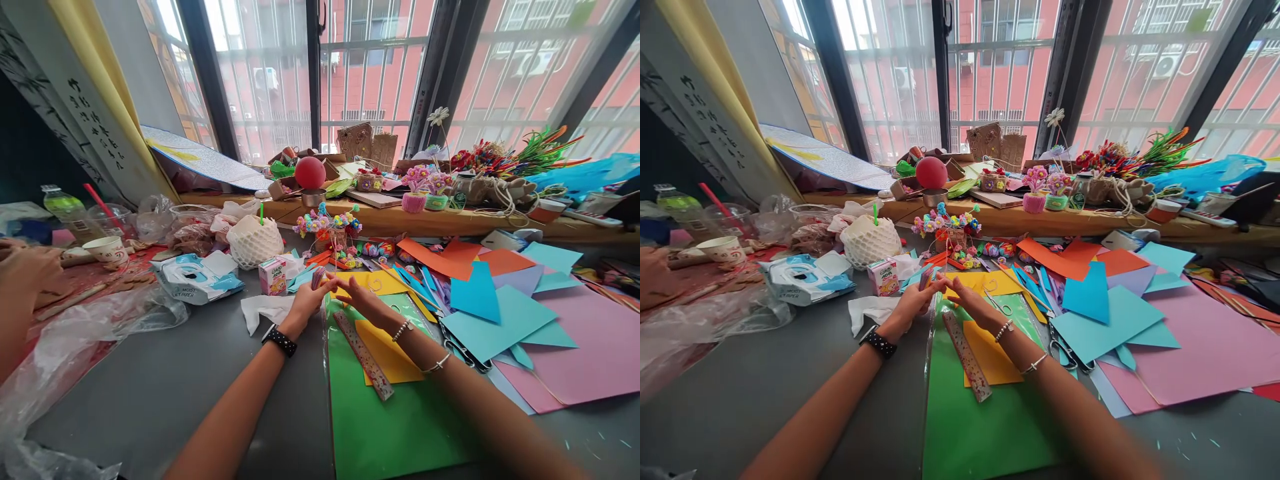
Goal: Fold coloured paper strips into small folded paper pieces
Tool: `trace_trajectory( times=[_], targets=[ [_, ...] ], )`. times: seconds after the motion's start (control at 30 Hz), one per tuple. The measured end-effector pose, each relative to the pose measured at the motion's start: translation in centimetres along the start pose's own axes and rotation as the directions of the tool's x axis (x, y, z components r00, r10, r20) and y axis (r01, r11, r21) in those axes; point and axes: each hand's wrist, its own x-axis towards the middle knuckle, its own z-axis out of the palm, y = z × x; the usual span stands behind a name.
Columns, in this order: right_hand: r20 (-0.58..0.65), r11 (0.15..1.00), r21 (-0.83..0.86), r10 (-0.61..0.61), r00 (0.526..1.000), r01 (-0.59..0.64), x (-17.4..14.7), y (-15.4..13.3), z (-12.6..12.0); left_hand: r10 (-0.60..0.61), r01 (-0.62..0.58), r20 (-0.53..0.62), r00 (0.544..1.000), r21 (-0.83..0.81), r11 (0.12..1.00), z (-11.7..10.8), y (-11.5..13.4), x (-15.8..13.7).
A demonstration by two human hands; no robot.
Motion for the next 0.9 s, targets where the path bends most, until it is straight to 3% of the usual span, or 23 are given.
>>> trace_trajectory(
  times=[0.07, 0.17, 0.23, 0.3, 0.37, 0.63, 0.9],
  targets=[
    [0.023, 0.999, 0.037, 0.016, 1.0, -0.017, -0.1, 0.0, 0.0, -0.024, 0.027, 0.085, 0.996, -0.026, 0.999, -0.2, 0.1, 0.1],
    [0.005, 0.998, 0.048, 0.029, 1.0, -0.029, 0.4, 0.0, -0.7, -0.036, 0.039, 0.081, 0.996, -0.038, 0.999, -0.3, 0.0, 0.1],
    [-0.103, 0.998, 0.054, 0.023, 0.994, -0.018, 1.6, 0.1, -1.5, -0.049, 0.053, 0.054, 0.997, -0.07, 0.996, -0.2, -0.2, 0.1],
    [-0.303, 0.997, 0.079, 0.04, 0.952, -0.017, 3.5, 0.2, -2.5, -0.056, 0.059, 0.028, 0.998, -0.115, 0.992, -0.1, -0.2, 0.0],
    [-0.405, 0.996, 0.067, 0.082, 0.911, -0.06, 5.9, 0.3, -3.2, -0.059, 0.058, 0.001, 0.998, -0.149, 0.987, -0.1, -0.2, -0.1],
    [-0.386, 0.989, 0.04, 0.145, 0.911, -0.141, 14.7, 1.2, -2.3, -0.053, 0.04, -0.042, 0.998, -0.257, 0.966, -0.6, 0.0, -0.2],
    [-0.35, 0.986, 0.113, 0.151, 0.924, -0.119, 14.9, 0.7, -3.1, -0.023, -0.009, -0.118, 0.993, -0.261, 0.965, -1.0, 0.4, 0.1]
  ],
)
